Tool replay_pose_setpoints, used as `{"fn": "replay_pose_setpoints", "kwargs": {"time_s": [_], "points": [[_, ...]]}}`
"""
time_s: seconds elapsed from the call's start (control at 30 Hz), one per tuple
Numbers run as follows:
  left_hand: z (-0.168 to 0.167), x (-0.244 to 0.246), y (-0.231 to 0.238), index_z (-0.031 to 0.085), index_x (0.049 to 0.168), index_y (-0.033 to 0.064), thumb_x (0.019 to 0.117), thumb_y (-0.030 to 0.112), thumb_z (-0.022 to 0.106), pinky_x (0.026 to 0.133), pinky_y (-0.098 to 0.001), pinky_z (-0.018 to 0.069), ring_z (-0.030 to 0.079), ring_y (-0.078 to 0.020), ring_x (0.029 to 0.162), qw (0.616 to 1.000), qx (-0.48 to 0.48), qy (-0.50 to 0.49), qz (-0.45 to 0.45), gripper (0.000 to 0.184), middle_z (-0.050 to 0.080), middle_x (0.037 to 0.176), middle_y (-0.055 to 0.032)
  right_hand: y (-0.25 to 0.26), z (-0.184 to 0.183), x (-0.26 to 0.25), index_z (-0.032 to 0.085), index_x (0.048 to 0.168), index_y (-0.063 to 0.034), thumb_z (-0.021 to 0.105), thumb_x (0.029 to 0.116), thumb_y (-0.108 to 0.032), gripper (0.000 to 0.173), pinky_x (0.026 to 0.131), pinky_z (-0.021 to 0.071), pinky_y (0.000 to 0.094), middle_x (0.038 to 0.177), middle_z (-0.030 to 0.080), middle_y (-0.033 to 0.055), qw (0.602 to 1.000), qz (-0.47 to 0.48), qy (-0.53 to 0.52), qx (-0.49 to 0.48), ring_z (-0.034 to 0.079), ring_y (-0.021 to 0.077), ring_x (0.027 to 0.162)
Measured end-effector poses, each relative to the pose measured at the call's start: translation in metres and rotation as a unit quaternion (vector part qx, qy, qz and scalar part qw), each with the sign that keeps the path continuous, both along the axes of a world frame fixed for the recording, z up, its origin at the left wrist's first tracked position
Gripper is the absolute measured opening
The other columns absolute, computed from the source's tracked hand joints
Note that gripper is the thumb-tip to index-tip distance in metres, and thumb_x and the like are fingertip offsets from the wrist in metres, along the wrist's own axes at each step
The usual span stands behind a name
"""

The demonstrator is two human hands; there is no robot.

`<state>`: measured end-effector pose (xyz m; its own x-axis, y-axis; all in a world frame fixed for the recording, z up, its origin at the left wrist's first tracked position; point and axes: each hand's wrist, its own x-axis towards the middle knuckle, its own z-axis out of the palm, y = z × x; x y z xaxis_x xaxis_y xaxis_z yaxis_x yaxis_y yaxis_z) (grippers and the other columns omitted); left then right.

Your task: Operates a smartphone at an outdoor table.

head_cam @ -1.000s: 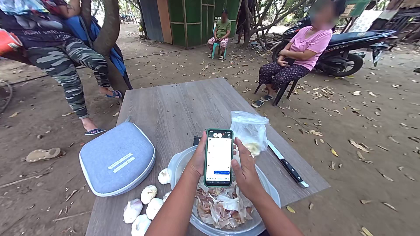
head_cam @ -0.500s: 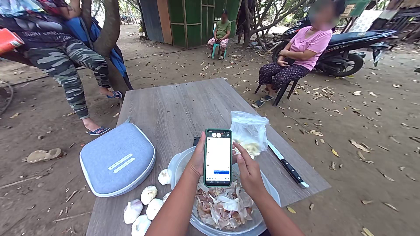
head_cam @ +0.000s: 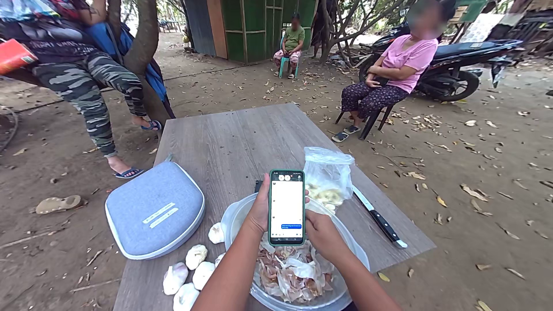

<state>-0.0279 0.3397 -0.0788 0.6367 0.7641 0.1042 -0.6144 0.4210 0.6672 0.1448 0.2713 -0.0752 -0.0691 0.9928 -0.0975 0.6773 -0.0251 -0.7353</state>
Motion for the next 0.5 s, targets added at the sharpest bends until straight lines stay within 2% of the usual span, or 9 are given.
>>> {"fn": "replay_pose_setpoints", "kwargs": {"time_s": [0.13,0.2,0.3,0.33,0.4,0.5], "points": [[-0.0001,0.0003,0.0004,0.058,0.133,0.0118,0.0937,0.079,0.033,0.088,-0.045,0.0605,0.072,-0.0339,0.106,1.0,-0.007,0.003,0.008,0.082,0.071,0.119,-0.0207,0.0006,-0.002,0.0012,0.069,0.117,-0.0033,0.044,0.1042,-0.011,0.029,0.092,0.0531,0.0475,0.103,0.072,0.013,0.998,0.046,-0.016,-0.04,0.07,0.0243,0.1],[0.0004,0.0003,0.0004,0.058,0.133,0.012,0.0951,0.078,0.031,0.087,-0.0451,0.0608,0.072,-0.0344,0.105,1.0,-0.018,0.008,0.016,0.081,0.071,0.118,-0.0207,0.0006,-0.0036,0.0027,0.066,0.125,-0.0036,0.053,0.0994,-0.008,0.029,0.093,0.0542,0.0437,0.108,0.072,0.0117,0.996,0.074,0.0,-0.058,0.07,0.0215,0.101],[0.0003,0.0007,0.0018,0.056,0.134,0.0129,0.0977,0.076,0.024,0.085,-0.0449,0.0612,0.072,-0.0344,0.105,0.999,-0.04,0.002,0.038,0.079,0.071,0.118,-0.0201,-0.0014,-0.0007,0.0039,0.05,0.141,-0.0021,0.068,0.0886,-0.004,0.055,0.091,0.0565,0.0382,0.118,0.068,0.012,0.985,0.119,0.061,-0.108,0.069,0.0184,0.102],[0.0006,0.0009,0.0026,0.056,0.134,0.0124,0.0984,0.075,0.022,0.085,-0.0451,0.0612,0.072,-0.0349,0.105,0.998,-0.049,-0.006,0.05,0.079,0.071,0.118,-0.0206,-0.0021,-0.0005,0.0041,0.047,0.142,-0.0017,0.07,0.0851,-0.004,0.062,0.088,0.0574,0.036,0.119,0.067,0.0113,0.98,0.128,0.093,-0.119,0.069,0.0168,0.1],[0.0029,0.0013,0.0033,0.056,0.133,0.0122,0.0993,0.074,0.018,0.083,-0.0446,0.0617,0.072,-0.0345,0.104,0.995,-0.066,-0.012,0.077,0.08,0.071,0.116,-0.0204,-0.0021,-0.0011,0.005,0.046,0.141,-0.0022,0.074,0.0828,-0.005,0.064,0.086,0.0588,0.0316,0.117,0.068,0.0081,0.97,0.128,0.168,-0.124,0.07,0.0131,0.098],[0.0055,0.0021,0.005,0.056,0.133,0.0119,0.0991,0.073,0.012,0.081,-0.0439,0.0621,0.073,-0.0337,0.102,0.989,-0.103,-0.005,0.104,0.083,0.072,0.114,-0.0198,-0.0002,-0.0037,0.0069,0.054,0.129,-0.0024,0.075,0.0855,-0.006,0.048,0.086,0.0593,0.0282,0.11,0.073,0.0044,0.958,0.111,0.241,-0.107,0.072,0.0104,0.096]]}}
